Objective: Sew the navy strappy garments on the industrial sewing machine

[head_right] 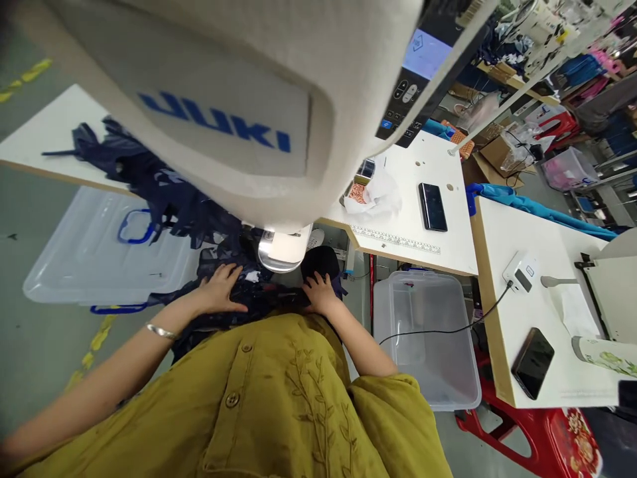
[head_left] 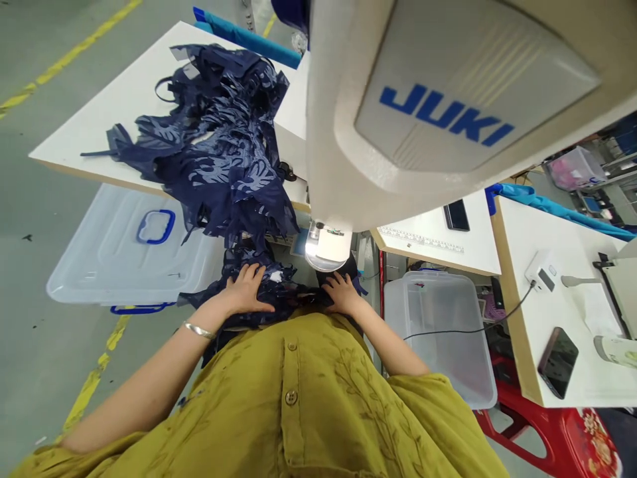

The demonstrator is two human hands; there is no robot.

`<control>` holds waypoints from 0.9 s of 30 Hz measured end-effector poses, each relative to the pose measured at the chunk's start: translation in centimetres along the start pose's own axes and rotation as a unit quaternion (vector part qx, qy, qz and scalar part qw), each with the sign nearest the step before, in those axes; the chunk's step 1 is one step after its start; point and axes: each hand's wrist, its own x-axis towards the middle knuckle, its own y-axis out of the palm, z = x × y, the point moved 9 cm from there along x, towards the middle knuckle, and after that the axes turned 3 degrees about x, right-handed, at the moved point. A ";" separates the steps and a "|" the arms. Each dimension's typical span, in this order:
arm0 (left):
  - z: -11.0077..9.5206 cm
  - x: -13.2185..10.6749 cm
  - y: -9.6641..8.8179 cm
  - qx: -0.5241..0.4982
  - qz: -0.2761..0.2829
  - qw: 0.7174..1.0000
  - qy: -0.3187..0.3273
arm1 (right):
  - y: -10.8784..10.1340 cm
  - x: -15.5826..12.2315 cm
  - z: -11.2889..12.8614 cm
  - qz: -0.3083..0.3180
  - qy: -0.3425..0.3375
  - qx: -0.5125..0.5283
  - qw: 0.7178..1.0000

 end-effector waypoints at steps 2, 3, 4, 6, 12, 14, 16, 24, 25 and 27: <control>0.0 0.0 0.7 -0.006 0.027 0.999 -0.026 | 0.0 0.3 0.8 -0.007 -0.001 0.005 1.000; 0.2 0.1 0.5 -0.007 0.019 0.999 -0.035 | -0.3 0.5 0.9 -0.015 0.001 0.011 1.000; 0.4 0.3 0.0 -0.009 0.001 0.999 -0.043 | -0.8 0.6 0.8 -0.023 0.008 0.020 1.000; 0.8 0.7 -1.0 -0.015 -0.033 0.998 -0.055 | -2.4 0.6 0.0 -0.049 0.026 0.042 0.998; 1.5 0.8 -2.6 -0.081 -0.020 0.996 -0.026 | -8.8 -1.4 -1.8 -0.120 -0.041 0.248 0.960; 1.5 0.2 -2.9 -0.126 -0.001 0.992 0.017 | -10.4 -2.3 -2.2 -0.148 -0.065 0.341 0.926; 1.8 -0.4 -3.2 -0.165 0.005 0.985 0.053 | -11.0 -2.8 -2.5 -0.161 -0.063 0.375 0.911; 4.3 -2.0 -4.6 -0.118 -0.126 0.984 -0.035 | -9.5 -1.9 -1.1 -0.141 -0.026 0.264 0.954; 4.2 -2.2 -5.1 -0.098 -0.161 0.981 -0.043 | -9.9 -2.1 -1.3 -0.174 -0.009 0.240 0.955; 3.3 -2.5 -5.7 -0.052 -0.207 0.977 -0.027 | -10.6 -2.7 -1.8 -0.228 0.022 0.180 0.957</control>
